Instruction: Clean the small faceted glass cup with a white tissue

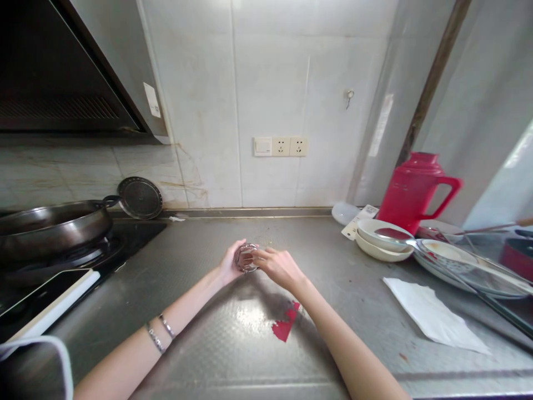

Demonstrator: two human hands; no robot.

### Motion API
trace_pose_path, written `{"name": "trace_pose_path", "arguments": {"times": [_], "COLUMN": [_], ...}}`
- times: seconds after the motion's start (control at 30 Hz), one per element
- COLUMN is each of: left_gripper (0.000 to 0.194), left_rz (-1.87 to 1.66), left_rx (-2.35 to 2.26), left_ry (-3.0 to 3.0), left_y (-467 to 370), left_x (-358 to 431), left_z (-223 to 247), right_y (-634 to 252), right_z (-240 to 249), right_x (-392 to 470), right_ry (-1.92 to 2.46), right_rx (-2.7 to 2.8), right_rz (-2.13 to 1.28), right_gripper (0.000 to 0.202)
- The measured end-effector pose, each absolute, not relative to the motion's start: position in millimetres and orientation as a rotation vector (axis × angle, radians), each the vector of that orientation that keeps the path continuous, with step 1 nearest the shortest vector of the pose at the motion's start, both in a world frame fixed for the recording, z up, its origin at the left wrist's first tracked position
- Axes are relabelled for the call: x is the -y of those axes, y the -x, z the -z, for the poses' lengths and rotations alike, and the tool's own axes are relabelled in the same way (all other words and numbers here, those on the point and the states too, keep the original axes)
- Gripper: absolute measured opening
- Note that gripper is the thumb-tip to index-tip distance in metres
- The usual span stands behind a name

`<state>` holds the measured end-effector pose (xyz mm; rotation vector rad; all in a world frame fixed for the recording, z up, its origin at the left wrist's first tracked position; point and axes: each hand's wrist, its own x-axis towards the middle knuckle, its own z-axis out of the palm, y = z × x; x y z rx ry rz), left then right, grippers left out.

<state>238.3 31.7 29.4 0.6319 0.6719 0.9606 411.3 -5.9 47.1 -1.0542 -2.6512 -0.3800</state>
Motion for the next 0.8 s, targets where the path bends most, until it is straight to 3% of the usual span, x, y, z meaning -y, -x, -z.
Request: {"name": "trace_pose_path", "arguments": {"times": [0.13,0.3,0.5,0.63,0.8], "left_gripper": [0.03,0.031,0.034,0.035,0.032], "left_rz": [-1.069,-1.162,-1.204,-1.236,-1.22], "left_rx": [-0.639,-0.636,-0.571,-0.539,-0.516], "left_ry": [-0.586,-0.59,-0.574,-0.607,-0.61], "left_y": [-241.2,-238.9,-243.1,-246.8,-248.6], "left_x": [-33.5,-34.7,-23.5,-21.4,-24.9], "left_z": [-29.1,-31.5,-35.5,-32.7,-26.0], "right_y": [-405.9,-394.6,-371.1,-362.8,-367.0], "right_z": [-45.7,-37.0,-22.1,-13.7,-13.7], "right_x": [7.6,11.5,13.9,13.5,15.0], "right_ry": [1.195,1.178,0.932,0.947,1.174], "right_rx": [2.572,2.46,2.156,2.033,2.138], "right_rz": [0.361,0.084,-0.312,-0.27,-0.037], "right_gripper": [0.027,0.036,0.015,0.007,0.014]}}
